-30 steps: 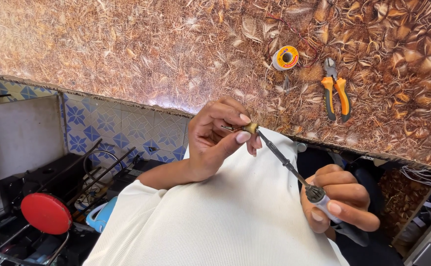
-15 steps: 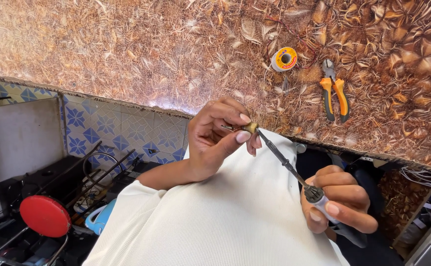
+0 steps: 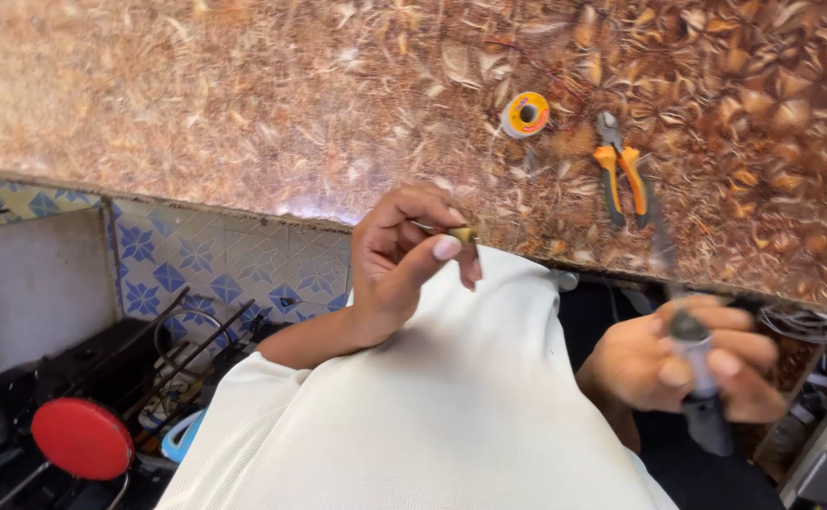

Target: Connecting and soldering thin wires to a small electronic connector at a repair bench.

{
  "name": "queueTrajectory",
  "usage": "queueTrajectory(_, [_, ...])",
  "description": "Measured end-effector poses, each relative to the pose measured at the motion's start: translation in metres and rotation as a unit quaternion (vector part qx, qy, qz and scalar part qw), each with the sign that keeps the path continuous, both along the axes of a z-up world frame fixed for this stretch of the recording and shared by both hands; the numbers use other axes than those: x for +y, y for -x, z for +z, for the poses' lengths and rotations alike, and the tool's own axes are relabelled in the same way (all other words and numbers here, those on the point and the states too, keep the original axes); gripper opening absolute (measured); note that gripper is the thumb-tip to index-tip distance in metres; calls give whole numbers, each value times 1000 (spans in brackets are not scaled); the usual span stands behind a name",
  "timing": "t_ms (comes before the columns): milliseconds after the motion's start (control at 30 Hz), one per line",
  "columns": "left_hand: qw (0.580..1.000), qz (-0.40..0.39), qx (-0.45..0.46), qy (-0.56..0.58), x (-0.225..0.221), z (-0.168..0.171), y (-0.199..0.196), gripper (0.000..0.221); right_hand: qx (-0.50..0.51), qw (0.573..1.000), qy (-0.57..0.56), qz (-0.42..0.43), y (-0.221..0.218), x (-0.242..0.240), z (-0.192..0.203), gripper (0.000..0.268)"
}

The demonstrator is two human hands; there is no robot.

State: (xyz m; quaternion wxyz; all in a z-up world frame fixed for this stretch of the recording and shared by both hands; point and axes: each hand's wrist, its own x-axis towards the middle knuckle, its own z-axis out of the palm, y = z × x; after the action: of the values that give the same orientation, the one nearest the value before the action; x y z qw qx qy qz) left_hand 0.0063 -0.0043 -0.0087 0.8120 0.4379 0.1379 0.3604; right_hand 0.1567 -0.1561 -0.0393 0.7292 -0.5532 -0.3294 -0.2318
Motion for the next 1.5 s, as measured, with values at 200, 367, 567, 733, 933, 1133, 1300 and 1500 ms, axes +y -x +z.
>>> queueTrajectory(200, [998, 37, 41, 17, 1, -7, 1, 16, -156, 963, 33, -218, -49, -24, 12, 18])
queueTrajectory(367, [998, 29, 64, -7, 6, 0, -3, 16, -194, 865, 213, -410, -101, -67, -76, 44])
queueTrajectory(567, [997, 11, 79, -24, 8, -6, 0, 15, 75, 970, 177, -149, -126, -97, -123, 20])
queueTrajectory(733, [997, -15, 80, 0, 9, -7, -4, 17, 140, 969, 31, -199, -159, -128, -110, 35])
queueTrajectory(933, [997, -26, 74, -2, 9, -9, 0, 16, 291, 921, -89, -245, -228, -159, -116, 45])
queueTrajectory(1133, [997, -16, 72, 1, 12, -9, 3, 17, 311, 929, -95, -175, -301, -193, -170, 28])
queueTrajectory(1300, [998, 4, 59, -29, 12, -8, -1, 17, 329, 923, -180, -79, -365, -248, -243, 43])
queueTrajectory(1500, [998, -11, 58, 0, 11, -4, -3, 15, 352, 923, -154, -7, -347, -243, -264, 36])
